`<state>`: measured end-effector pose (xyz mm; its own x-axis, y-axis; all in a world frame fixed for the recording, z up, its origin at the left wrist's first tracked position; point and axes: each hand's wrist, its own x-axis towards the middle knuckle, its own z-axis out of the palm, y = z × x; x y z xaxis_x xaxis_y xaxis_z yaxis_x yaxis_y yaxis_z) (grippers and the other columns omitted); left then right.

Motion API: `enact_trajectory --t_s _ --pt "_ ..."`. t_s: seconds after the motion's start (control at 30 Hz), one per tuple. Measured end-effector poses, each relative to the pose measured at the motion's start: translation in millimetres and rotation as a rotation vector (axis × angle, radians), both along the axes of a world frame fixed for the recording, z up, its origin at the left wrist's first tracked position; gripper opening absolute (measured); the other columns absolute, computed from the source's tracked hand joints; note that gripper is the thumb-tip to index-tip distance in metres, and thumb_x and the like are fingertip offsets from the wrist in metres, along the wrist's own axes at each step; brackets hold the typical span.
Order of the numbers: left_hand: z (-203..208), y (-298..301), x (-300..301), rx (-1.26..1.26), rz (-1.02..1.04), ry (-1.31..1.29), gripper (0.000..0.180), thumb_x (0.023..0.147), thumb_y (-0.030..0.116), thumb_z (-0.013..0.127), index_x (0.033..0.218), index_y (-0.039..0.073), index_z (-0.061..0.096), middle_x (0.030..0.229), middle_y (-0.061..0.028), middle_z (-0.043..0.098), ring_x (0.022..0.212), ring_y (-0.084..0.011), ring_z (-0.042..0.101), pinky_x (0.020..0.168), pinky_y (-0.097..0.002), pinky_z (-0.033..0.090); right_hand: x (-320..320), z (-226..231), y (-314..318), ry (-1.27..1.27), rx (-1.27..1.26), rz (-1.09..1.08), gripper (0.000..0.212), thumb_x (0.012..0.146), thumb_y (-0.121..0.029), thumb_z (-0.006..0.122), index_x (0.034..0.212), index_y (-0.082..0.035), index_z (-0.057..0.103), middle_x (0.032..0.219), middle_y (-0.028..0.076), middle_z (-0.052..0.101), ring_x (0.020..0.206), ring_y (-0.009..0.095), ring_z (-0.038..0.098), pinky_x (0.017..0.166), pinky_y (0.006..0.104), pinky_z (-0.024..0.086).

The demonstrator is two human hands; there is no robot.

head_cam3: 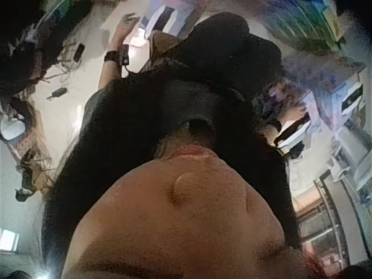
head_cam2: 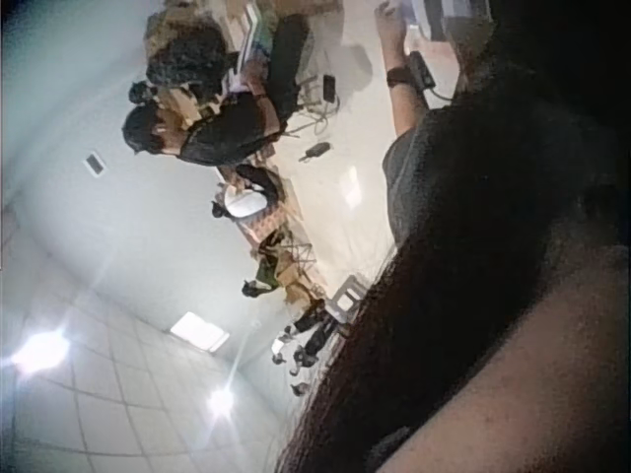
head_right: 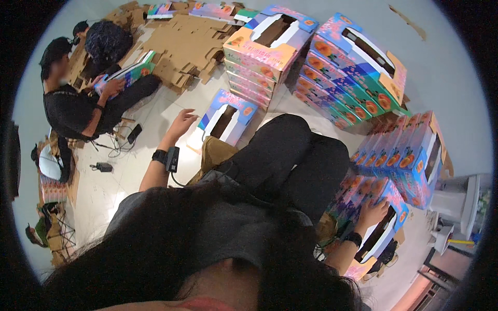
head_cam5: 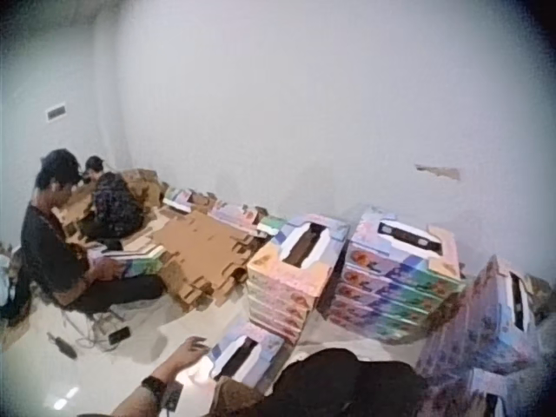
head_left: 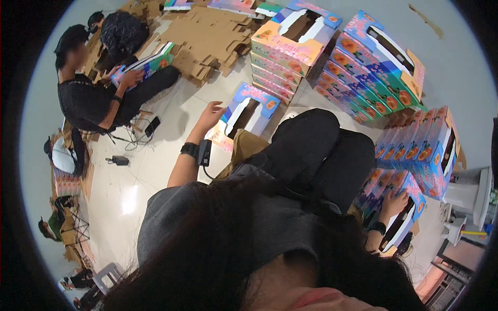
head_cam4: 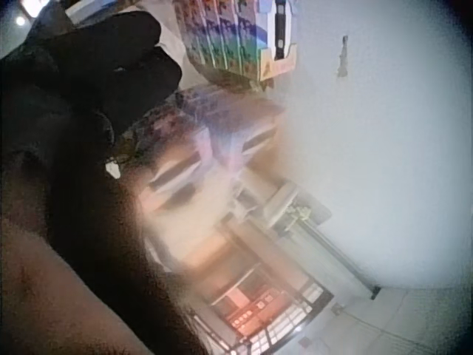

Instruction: Stacking assembled cardboard boxes on the floor in a packaging environment.

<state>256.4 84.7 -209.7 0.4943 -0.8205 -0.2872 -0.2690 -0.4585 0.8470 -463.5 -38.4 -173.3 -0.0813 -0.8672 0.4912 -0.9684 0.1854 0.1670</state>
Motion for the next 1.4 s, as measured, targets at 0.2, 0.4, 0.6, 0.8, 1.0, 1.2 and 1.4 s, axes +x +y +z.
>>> enact_trajectory --t_s 0.2,0.4,0.6,0.8,1.0,1.2,1.4 --pt "92.2 -121.3 -91.3 -0.272 -0.371 0.071 0.079 0.081 0.03 0.065 0.139 0.002 0.019 0.13 -0.0243 0.039 0.116 -0.0296 0.048 0.094 -0.0389 0.04 -2.3 -1.4 0.7 -0.044 -0.003 0.025 0.064 0.07 -0.028 0.062 0.125 -0.002 0.045 0.123 0.024 0.049 0.11 0.039 0.048 0.096 0.0464 0.037" --pt "83.2 -228.7 -104.7 -0.504 -0.361 -0.813 0.086 0.066 0.034 0.071 0.137 0.01 0.028 0.137 -0.0276 0.026 0.125 -0.0438 0.032 0.102 -0.0489 0.031 4.6 -2.2 -1.3 -0.055 -0.053 0.008 0.06 0.071 -0.024 0.056 0.124 0.0 0.045 0.123 0.024 0.048 0.112 0.039 0.047 0.096 0.0464 0.037" --pt "65.7 -275.6 -118.4 -0.287 -0.427 -1.1 0.089 0.067 0.056 0.066 0.136 0.011 0.032 0.138 -0.0229 0.031 0.126 -0.04 0.032 0.101 -0.0506 0.029 16.0 9.0 -0.7 -0.077 -0.021 -0.016 0.06 0.072 -0.021 0.057 0.126 0.001 0.045 0.124 0.024 0.047 0.113 0.039 0.046 0.098 0.0461 0.036" --pt "59.1 -304.8 -112.7 -0.302 -0.496 -1.281 0.125 0.05 0.078 0.062 0.143 0.008 0.016 0.135 -0.0202 0.035 0.128 -0.037 0.03 0.105 -0.0579 0.015 21.2 14.1 2.9 -0.085 -0.006 -0.034 0.062 0.072 -0.022 0.058 0.129 -0.001 0.042 0.124 0.024 0.047 0.113 0.039 0.045 0.096 0.0456 0.038" --pt "76.1 -313.3 -107.5 -0.171 -0.574 -1.199 0.129 0.047 0.079 0.062 0.144 0.011 0.011 0.128 -0.0209 0.042 0.12 -0.0357 0.041 0.1 -0.0566 0.023 29.6 23.7 -1.7 -0.134 0.024 -0.03 0.063 0.073 -0.021 0.059 0.131 -0.002 0.04 0.129 0.023 0.043 0.117 0.039 0.042 0.099 0.0466 0.034" --pt "87.1 -307.2 -105.0 -0.151 -0.586 -1.283 0.115 0.049 0.076 0.064 0.141 0.017 0.027 0.123 -0.0226 0.045 0.115 -0.0392 0.044 0.094 -0.0559 0.03 20.9 18.1 -3.1 -0.118 0.026 -0.027 0.063 0.074 -0.021 0.059 0.131 -0.003 0.039 0.128 0.024 0.043 0.117 0.039 0.042 0.098 0.0469 0.035" --pt "73.8 -306.8 -97.1 -0.176 -0.607 -1.211 0.117 0.048 0.075 0.064 0.142 0.018 0.024 0.125 -0.0235 0.043 0.118 -0.0396 0.041 0.098 -0.0587 0.025 19.1 15.2 -2.3 -0.109 0.027 -0.035 0.063 0.073 -0.022 0.058 0.13 -0.002 0.04 0.127 0.024 0.044 0.117 0.039 0.043 0.097 0.046 0.036"
